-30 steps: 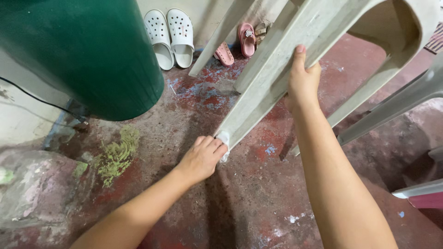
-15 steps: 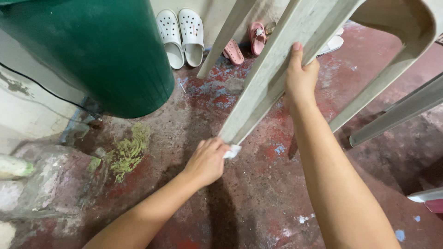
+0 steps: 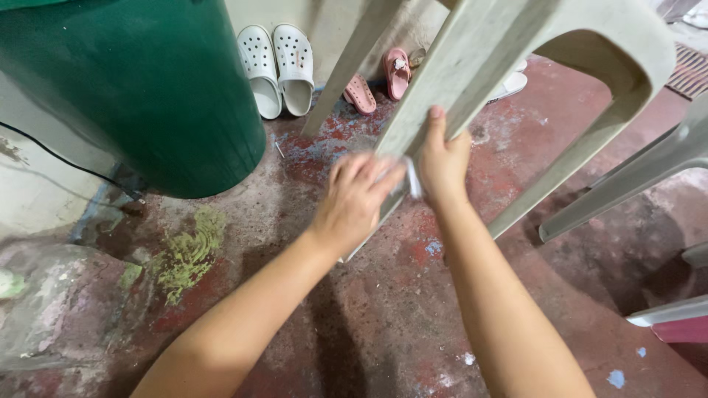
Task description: The person wipes a beige plastic chair with a white cloth, cleaning the seat, backrest, and legs. They rotate and tilt the chair to reach different surfaces, then place it upright and continue wiping the legs and underside.
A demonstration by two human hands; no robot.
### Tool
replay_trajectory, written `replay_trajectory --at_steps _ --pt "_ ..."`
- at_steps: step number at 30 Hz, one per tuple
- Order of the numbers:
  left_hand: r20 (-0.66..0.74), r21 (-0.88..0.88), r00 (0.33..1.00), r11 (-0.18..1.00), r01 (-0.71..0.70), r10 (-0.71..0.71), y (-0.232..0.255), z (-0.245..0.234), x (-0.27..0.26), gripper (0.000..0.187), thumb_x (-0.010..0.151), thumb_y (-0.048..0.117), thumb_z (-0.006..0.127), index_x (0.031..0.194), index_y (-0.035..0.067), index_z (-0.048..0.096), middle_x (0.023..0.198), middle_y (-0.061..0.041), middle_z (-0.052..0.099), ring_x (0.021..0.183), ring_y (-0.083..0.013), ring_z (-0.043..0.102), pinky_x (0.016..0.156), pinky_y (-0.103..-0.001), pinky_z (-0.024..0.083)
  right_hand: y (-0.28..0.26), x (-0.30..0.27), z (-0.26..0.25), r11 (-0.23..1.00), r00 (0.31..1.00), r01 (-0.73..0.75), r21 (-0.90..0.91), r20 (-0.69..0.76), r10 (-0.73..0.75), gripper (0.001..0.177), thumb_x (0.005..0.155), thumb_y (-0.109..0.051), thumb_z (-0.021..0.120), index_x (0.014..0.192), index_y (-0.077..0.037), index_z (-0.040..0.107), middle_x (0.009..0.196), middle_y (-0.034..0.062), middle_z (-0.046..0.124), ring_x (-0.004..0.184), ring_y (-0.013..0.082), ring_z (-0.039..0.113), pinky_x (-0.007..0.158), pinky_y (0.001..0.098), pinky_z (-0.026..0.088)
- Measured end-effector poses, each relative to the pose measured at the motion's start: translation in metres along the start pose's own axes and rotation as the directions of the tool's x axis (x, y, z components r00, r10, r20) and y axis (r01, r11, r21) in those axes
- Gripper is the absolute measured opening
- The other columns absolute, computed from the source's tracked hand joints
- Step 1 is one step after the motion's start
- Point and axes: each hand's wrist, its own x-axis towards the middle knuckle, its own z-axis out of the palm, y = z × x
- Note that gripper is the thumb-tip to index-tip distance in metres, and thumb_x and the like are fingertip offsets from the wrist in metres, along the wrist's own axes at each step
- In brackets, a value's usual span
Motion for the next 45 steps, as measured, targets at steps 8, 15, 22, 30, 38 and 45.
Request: replay_trajectory --at_steps 8,15,22,30,38,45 --pt "0.36 -0.017 0.927 0.994 -0.109 0.108 -0.019 0.006 -0.114 0.025 0.087 0.001 0.06 0.108 0.005 0.072 0.155 -0.011 0.05 0.144 -0.0266 0.045 0.121 -0.05 0.03 0.005 -0.007 0.005 0.999 0.996 0.048 0.015 0.077 -0.049 0.044 0.106 -0.037 0.056 0.116 0.005 0.065 0.1 0.009 0.073 0.092 0.0146 0.066 0.081 0.0318 0.055" --pt "-0.165 -0.382 0.914 0.878 0.288 -0.371 -0.007 -0.029 -0.055 0.04 0.089 -0.007 0.05 0.125 0.004 0.064 0.129 -0.014 0.066 0.126 -0.034 0.061 0.111 -0.043 0.05 0.029 -0.049 0.044 1.0 0.998 -0.012 -0.016 0.063 0.013 0.041 0.106 -0.032 0.062 0.097 0.007 0.068 0.08 0.0105 0.068 0.074 0.0196 0.059 0.065 0.0381 0.051" --pt "-0.287 -0.047 0.869 0.911 0.409 -0.404 0.013 -0.031 0.022 0.087 0.079 0.044 0.08 0.147 0.005 0.044 0.155 -0.033 0.017 0.123 -0.0581 0.049 0.1 -0.056 0.045 0.072 -0.112 0.082 0.373 0.853 -0.514 0.773 0.508 0.123 0.069 0.1 -0.052 0.047 0.147 -0.002 0.05 0.143 0.0176 0.059 0.125 0.0269 0.06 0.106 0.0366 0.05" --pt "-0.263 -0.099 0.754 0.794 0.599 -0.602 -0.014 -0.012 -0.008 0.054 0.085 0.008 0.082 0.126 -0.004 0.049 0.158 -0.034 0.016 0.119 -0.0499 0.059 0.106 -0.048 0.053 0.018 -0.129 0.057 0.992 0.648 0.101 0.075 0.752 -0.123 0.077 0.098 -0.021 0.067 0.158 -0.001 0.024 0.16 0.0223 0.032 0.148 0.0356 0.032 0.12 0.0463 0.032" --pt "-0.263 -0.012 0.791 0.821 0.57 -0.553 -0.039 -0.037 -0.029 0.048 0.08 -0.001 0.076 0.12 -0.006 0.048 0.152 -0.033 0.021 0.123 -0.0529 0.056 0.105 -0.054 0.05 -0.056 -0.084 -0.038 0.816 0.539 0.14 -0.561 0.735 0.412 0.076 0.089 -0.043 0.063 0.154 -0.015 0.037 0.155 0.0122 0.047 0.139 0.0276 0.049 0.114 0.0437 0.042" --pt "-0.303 0.008 0.791 0.829 0.559 -0.531 -0.049 -0.034 -0.015 0.048 0.086 -0.001 0.073 0.128 -0.003 0.049 0.148 -0.029 0.032 0.12 -0.0542 0.058 0.1 -0.055 0.051 -0.084 -0.062 -0.124 0.821 0.185 0.367 -0.437 0.899 0.396 0.079 0.09 -0.041 0.069 0.155 -0.01 0.036 0.156 0.0144 0.046 0.135 0.0292 0.054 0.108 0.0449 0.041"
